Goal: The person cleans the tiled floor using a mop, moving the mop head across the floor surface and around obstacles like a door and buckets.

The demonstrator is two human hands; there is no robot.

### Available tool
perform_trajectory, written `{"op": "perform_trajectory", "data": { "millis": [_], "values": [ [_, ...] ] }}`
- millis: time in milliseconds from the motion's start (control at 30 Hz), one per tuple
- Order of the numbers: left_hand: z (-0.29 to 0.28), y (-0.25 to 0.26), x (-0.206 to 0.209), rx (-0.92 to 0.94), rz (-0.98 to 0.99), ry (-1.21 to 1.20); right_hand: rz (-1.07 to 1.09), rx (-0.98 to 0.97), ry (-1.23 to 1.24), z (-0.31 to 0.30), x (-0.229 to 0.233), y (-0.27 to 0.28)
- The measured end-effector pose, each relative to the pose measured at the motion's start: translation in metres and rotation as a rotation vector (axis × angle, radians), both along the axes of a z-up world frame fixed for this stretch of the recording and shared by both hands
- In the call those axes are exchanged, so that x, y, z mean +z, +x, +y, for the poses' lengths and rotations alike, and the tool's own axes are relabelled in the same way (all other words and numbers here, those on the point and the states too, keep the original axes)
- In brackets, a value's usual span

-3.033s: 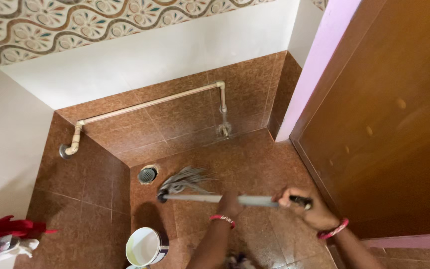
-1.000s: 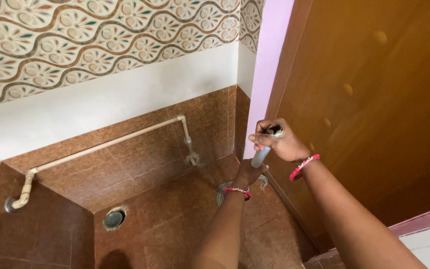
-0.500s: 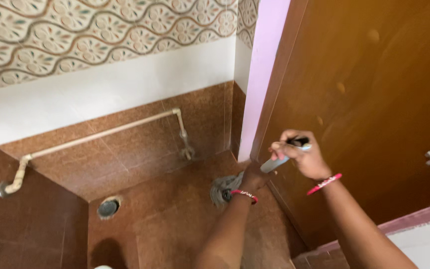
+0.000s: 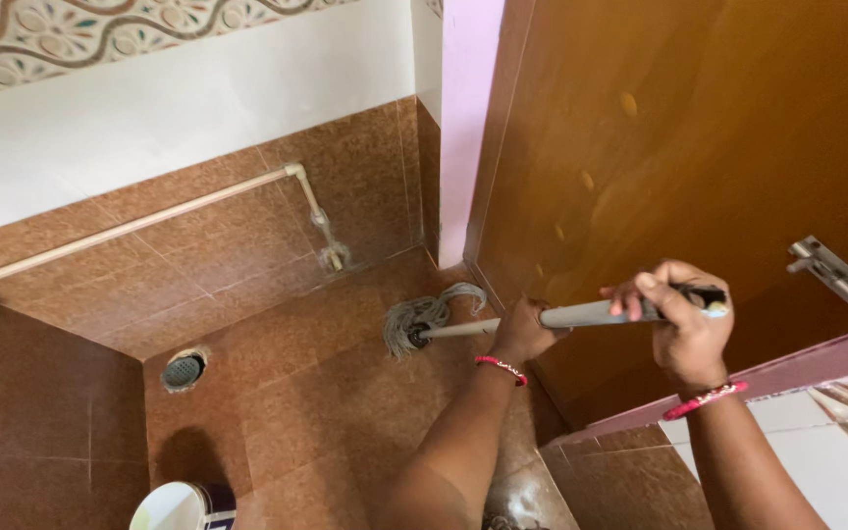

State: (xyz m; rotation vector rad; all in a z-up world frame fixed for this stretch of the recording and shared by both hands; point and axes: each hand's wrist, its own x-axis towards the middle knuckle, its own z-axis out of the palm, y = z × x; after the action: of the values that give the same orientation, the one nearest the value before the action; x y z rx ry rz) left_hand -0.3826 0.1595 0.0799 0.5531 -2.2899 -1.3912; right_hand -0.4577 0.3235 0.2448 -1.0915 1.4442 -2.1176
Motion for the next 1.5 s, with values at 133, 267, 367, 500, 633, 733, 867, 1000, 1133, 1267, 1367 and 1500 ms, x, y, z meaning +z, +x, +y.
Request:
{"op": "perform_trajectory", "data": {
  "millis": [133, 267, 367, 500, 633, 733, 867, 1000, 1133, 1267, 1367, 1500],
  "values": [
    [0.018, -0.012, -0.007, -0.042, -0.033, 0.006, -0.021, -0.038, -0.028, 0.027, -0.011, -0.014],
    [0.034, -0.026, -0.010, -0.101, -0.309, 0.004, 0.024, 0.066, 0.019, 0.063, -0.018, -0.025],
    [0.044, -0.020, -0.014, -0.062, -0.351, -0.057, 0.053, 0.051, 0.054, 0.079, -0.025, -0.016],
    [0.039, 0.005, -0.023, -0.090, -0.356, -0.112, -0.033, 0.041, 0.089, 0.082, -0.039, 0.005],
    [0.010, 0.049, -0.043, -0.057, -0.378, -0.162, -0.076, 0.074, 0.121, 0.058, -0.057, 0.034],
    [-0.026, 0.090, -0.060, 0.002, -0.451, -0.140, -0.117, 0.129, 0.170, 0.023, -0.073, 0.059],
    [-0.068, 0.170, -0.065, 0.155, -0.439, -0.124, -0.145, 0.276, 0.222, -0.037, -0.090, 0.106],
    [-0.104, 0.255, -0.079, 0.371, -0.486, -0.036, -0.135, 0.494, 0.290, -0.097, -0.110, 0.157],
    [-0.113, 0.312, -0.135, 0.643, -0.394, -0.131, -0.004, 0.697, 0.429, -0.135, -0.123, 0.192],
    [-0.086, 0.327, -0.164, 0.897, -0.324, 0.009, 0.122, 0.919, 0.420, -0.135, -0.110, 0.204],
    [-0.072, 0.305, -0.157, 0.945, -0.188, 0.185, 0.264, 0.866, 0.558, -0.117, -0.076, 0.188],
    [-0.064, 0.237, -0.135, 1.035, 0.009, -0.370, 0.325, 0.812, 0.551, -0.097, -0.049, 0.150]
  ]
}}
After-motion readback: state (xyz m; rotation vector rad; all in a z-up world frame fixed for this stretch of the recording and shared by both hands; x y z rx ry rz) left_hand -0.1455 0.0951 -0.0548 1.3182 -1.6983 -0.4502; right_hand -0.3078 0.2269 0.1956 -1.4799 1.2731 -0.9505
